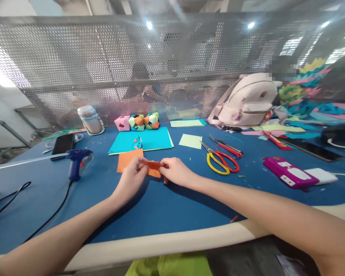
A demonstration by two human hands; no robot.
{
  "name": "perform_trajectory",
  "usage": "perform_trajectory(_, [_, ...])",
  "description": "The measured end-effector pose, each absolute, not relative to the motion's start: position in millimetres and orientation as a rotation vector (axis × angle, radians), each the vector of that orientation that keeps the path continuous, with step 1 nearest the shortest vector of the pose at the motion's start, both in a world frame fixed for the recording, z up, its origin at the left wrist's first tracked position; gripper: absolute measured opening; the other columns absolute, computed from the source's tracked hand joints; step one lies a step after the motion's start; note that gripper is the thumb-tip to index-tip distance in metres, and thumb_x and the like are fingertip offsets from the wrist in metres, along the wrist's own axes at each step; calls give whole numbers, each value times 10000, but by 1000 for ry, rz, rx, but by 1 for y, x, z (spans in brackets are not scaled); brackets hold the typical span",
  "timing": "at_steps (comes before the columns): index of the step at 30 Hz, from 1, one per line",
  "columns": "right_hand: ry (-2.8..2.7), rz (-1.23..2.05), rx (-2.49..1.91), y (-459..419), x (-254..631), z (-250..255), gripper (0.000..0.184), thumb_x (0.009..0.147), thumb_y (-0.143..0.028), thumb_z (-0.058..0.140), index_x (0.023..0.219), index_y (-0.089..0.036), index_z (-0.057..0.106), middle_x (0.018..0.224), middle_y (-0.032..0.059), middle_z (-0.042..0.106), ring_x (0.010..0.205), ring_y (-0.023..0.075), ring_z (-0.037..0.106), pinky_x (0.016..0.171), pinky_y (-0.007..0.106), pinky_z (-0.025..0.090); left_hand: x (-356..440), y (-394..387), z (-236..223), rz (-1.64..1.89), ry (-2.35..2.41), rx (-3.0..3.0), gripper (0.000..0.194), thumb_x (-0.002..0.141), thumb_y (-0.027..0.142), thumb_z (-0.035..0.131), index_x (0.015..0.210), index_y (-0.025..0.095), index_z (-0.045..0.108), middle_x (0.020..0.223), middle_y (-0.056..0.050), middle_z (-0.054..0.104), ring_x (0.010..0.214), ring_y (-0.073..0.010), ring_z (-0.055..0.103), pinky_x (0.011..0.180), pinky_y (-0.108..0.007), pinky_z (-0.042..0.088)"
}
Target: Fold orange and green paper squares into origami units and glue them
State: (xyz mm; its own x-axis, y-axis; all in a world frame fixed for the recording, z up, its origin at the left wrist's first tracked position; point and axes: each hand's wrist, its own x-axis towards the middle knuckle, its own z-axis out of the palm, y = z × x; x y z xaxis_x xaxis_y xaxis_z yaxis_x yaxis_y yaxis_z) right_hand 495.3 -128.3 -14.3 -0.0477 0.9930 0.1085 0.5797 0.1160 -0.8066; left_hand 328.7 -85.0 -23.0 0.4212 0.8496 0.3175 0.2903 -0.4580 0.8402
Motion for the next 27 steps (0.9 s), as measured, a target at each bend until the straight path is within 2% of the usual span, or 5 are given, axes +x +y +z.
perform_trajectory(3, [-1724, 707, -1526, -121, 501, -14, 130, 809, -182, 490, 783, -156, 615, 497, -39, 563, 476, 110, 553, 496, 207, 394, 332, -85, -26, 899, 880, 1901, 282, 773, 157, 484, 1047, 176, 546, 868, -27, 668, 621, -119, 585, 590, -233, 442])
perform_trajectory(10, [-1706, 644, -1480, -131, 503, -17, 270, 838, -391, 526, 748, -151, 612, 651, 6, 618, 572, 113, 531, 536, 224, 386, 340, -84, -33, 927, 1085, 1907, 158, 781, 279, 520, 695, 157, 570, 582, 43, 498, 567, -118, 469, 515, -219, 342])
perform_trajectory(15, [-1743, 557, -1456, -135, 501, -24, 302, 886, -336, 443, 686, -160, 583, 612, -8, 571, 567, 108, 478, 543, 227, 356, 342, -86, -35, 851, 1095, 1810, 91, 777, 260, 518, 764, 171, 536, 601, 50, 504, 564, -118, 479, 511, -217, 355])
perform_trajectory(20, [-1757, 568, -1361, -134, 503, -30, 195, 840, -341, 542, 746, -171, 558, 655, -16, 571, 598, 112, 490, 568, 224, 363, 342, -90, -32, 879, 1059, 1719, 158, 771, 226, 519, 907, 161, 567, 765, -2, 634, 707, -150, 592, 620, -238, 453])
perform_trajectory(27, [-1761, 495, -1372, -137, 506, -31, 355, 886, -310, 424, 561, -187, 350, 547, -52, 323, 527, 87, 329, 515, 229, 268, 339, -96, -25, 802, 973, 1797, 306, 823, 343, 513, 1025, 160, 653, 925, -44, 691, 824, -182, 608, 722, -261, 462])
